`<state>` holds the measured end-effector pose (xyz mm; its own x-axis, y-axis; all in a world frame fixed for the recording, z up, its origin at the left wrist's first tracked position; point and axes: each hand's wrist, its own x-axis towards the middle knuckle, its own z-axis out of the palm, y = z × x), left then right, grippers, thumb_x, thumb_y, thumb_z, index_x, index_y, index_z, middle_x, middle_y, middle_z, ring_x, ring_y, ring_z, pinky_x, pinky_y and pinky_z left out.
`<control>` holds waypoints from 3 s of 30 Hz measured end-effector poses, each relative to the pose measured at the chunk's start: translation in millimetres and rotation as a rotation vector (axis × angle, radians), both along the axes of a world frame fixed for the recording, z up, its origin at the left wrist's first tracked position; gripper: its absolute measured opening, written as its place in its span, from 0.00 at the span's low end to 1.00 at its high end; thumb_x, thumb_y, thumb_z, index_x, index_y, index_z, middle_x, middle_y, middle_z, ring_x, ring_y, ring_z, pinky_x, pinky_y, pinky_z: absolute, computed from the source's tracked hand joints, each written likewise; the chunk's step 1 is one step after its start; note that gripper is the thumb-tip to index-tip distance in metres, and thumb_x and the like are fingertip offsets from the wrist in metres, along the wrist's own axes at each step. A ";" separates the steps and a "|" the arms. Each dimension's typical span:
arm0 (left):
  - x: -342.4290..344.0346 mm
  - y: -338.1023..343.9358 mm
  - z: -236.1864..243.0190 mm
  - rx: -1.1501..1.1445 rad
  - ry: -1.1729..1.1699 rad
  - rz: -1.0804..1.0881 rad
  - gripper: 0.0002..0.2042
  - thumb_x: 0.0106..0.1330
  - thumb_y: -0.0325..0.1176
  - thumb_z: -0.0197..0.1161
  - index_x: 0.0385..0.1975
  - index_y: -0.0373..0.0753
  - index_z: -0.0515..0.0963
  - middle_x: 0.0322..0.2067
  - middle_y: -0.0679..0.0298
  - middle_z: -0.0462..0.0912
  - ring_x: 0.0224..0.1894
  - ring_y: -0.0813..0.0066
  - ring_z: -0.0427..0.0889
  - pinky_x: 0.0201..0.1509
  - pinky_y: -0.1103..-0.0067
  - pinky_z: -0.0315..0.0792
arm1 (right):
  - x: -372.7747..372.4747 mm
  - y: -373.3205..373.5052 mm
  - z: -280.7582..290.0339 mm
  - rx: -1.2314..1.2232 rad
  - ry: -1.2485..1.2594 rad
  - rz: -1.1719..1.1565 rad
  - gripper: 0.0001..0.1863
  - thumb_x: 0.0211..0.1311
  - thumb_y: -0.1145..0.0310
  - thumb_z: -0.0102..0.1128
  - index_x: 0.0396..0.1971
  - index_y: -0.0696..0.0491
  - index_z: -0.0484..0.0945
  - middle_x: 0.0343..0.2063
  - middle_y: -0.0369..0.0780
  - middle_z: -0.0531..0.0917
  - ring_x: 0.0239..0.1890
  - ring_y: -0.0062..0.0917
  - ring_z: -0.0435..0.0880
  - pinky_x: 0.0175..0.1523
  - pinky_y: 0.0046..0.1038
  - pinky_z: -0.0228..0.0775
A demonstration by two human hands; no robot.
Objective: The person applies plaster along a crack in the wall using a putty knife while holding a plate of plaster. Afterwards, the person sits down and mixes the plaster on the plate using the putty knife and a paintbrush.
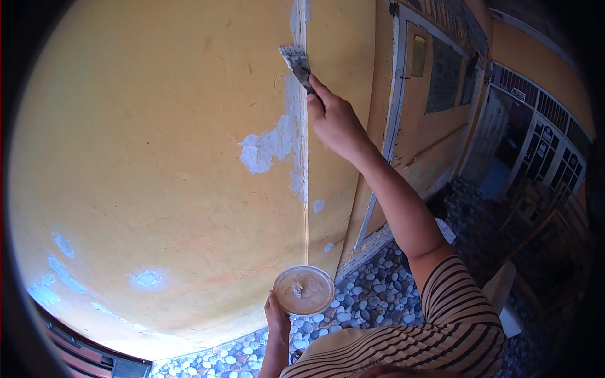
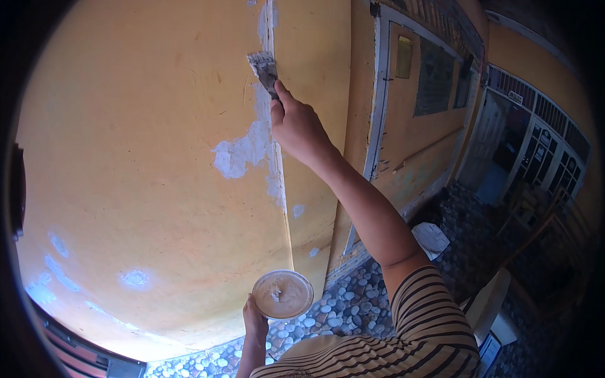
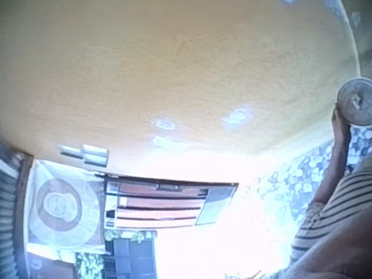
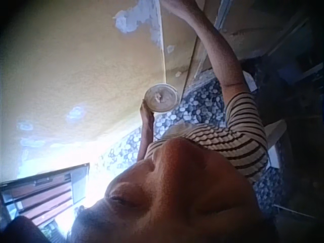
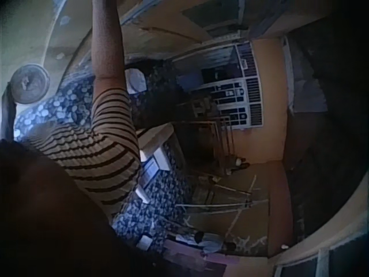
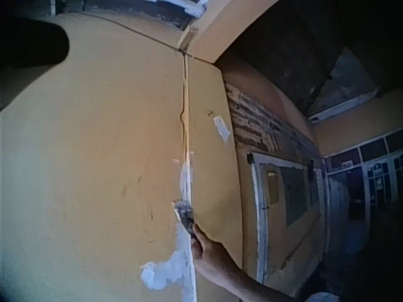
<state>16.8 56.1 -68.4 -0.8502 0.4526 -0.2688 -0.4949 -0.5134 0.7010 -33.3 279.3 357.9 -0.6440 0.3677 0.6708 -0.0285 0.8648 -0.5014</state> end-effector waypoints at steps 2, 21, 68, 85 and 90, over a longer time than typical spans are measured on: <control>0.4 2.0 3.9 -0.007 -0.020 -0.019 0.24 0.79 0.45 0.42 0.55 0.26 0.70 0.49 0.51 0.79 0.50 0.64 0.81 0.55 0.72 0.76 | 3.6 -0.5 -15.8 -0.045 -0.017 0.015 0.26 0.75 0.60 0.45 0.69 0.48 0.63 0.16 0.37 0.75 0.11 0.20 0.70 0.19 0.30 0.68; 2.2 1.9 3.6 -0.011 -0.040 0.021 0.23 0.79 0.44 0.42 0.54 0.27 0.71 0.47 0.52 0.81 0.47 0.66 0.82 0.52 0.73 0.78 | 41.7 90.4 155.7 0.803 -0.059 -0.158 0.21 0.74 0.50 0.46 0.61 0.40 0.72 0.35 0.45 0.86 0.40 0.41 0.86 0.47 0.39 0.76; 9.7 5.1 -2.6 -0.012 -0.051 0.087 0.23 0.78 0.45 0.43 0.52 0.28 0.73 0.44 0.54 0.82 0.44 0.69 0.82 0.46 0.76 0.78 | 42.8 142.0 152.7 1.354 0.143 -0.260 0.36 0.64 0.82 0.49 0.66 0.26 0.68 0.39 0.39 0.72 0.45 0.32 0.74 0.57 0.35 0.69; 6.9 11.9 -0.3 -0.014 -0.041 0.062 0.22 0.79 0.44 0.43 0.52 0.28 0.72 0.46 0.53 0.81 0.46 0.66 0.83 0.50 0.73 0.79 | -5.3 158.0 124.9 1.149 0.158 -0.097 0.38 0.64 0.82 0.49 0.67 0.23 0.66 0.42 0.38 0.72 0.48 0.32 0.73 0.58 0.32 0.70; 7.8 8.1 0.0 -0.006 -0.035 0.073 0.22 0.79 0.44 0.42 0.53 0.28 0.72 0.45 0.53 0.81 0.45 0.67 0.83 0.48 0.74 0.79 | 15.7 170.6 132.2 1.166 0.128 -0.125 0.38 0.64 0.82 0.49 0.67 0.23 0.66 0.42 0.39 0.72 0.49 0.32 0.73 0.58 0.32 0.69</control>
